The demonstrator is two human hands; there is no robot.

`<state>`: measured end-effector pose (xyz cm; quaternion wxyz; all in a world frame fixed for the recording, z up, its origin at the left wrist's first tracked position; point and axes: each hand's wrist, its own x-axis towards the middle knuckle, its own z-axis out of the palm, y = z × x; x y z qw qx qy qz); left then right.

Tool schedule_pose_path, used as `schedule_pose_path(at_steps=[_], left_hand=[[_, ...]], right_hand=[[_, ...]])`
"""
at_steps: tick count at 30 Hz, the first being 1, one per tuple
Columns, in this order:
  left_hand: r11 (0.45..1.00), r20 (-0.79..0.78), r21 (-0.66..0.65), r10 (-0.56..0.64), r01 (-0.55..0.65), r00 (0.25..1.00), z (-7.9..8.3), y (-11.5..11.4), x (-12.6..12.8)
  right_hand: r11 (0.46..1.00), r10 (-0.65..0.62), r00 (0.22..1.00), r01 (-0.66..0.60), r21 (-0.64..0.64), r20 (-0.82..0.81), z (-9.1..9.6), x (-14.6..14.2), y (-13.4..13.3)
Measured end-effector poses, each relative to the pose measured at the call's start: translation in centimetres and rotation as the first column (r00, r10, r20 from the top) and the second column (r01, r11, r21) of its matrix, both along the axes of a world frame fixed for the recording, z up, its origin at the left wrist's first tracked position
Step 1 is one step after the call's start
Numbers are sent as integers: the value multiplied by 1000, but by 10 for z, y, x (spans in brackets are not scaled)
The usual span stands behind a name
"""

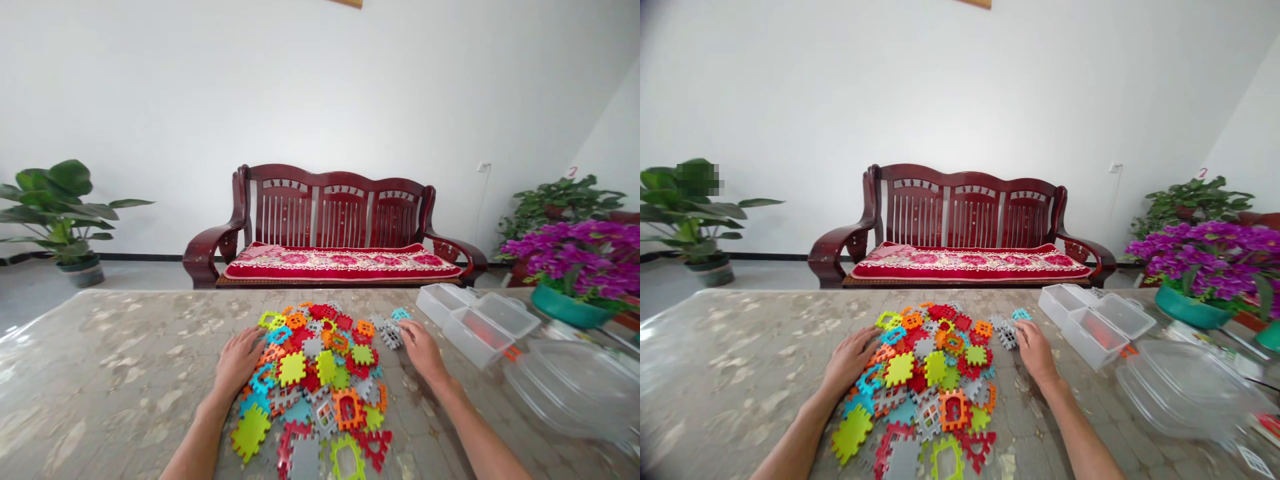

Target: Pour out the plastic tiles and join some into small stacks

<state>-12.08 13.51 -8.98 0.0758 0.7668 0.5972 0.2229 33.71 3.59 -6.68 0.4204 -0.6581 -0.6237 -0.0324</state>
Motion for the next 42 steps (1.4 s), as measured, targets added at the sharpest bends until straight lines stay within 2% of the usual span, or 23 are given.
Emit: schedule_pose_path(at_steps=[5, 9, 17, 23, 28, 31, 35, 38, 42], left_hand=[[1000, -1, -28, 12, -12, 1000, 5, -2, 2], [999, -7, -34, 8, -8, 1000, 8, -2, 3], [999, -23, -33, 0, -1, 1000, 10, -3, 2], [1000, -18, -30, 2, -3, 1000, 8, -3, 2], [1000, 2, -14, 15, -15, 1000, 5, -3, 2], [1000, 6, -23, 15, -15, 1000, 3, -1, 1], [1000, 10, -17, 13, -12, 1000, 2, 0, 0], [1000, 7, -9, 16, -16, 1000, 1, 1, 0], [1000, 0, -16, 20, -20, 1000, 1, 1, 0]], right_hand=[[997, -16, 1000, 16, -75, 8, -7, -4, -13], [983, -113, 994, 112, -143, 2, -8, -12, -12], [932, -210, 960, 254, -258, 185, -4, -31, -6], [931, -209, 953, 263, -253, 219, -7, -34, -8], [954, -213, 952, 250, -162, 218, -3, -34, -7], [965, -169, 967, 202, -165, 191, 9, -42, 7], [964, -15, 988, 55, -260, 152, 25, -67, 45], [931, 101, 987, -49, -362, 127, 27, -89, 79], [892, 197, 972, -123, -434, 128, 21, -109, 116]])
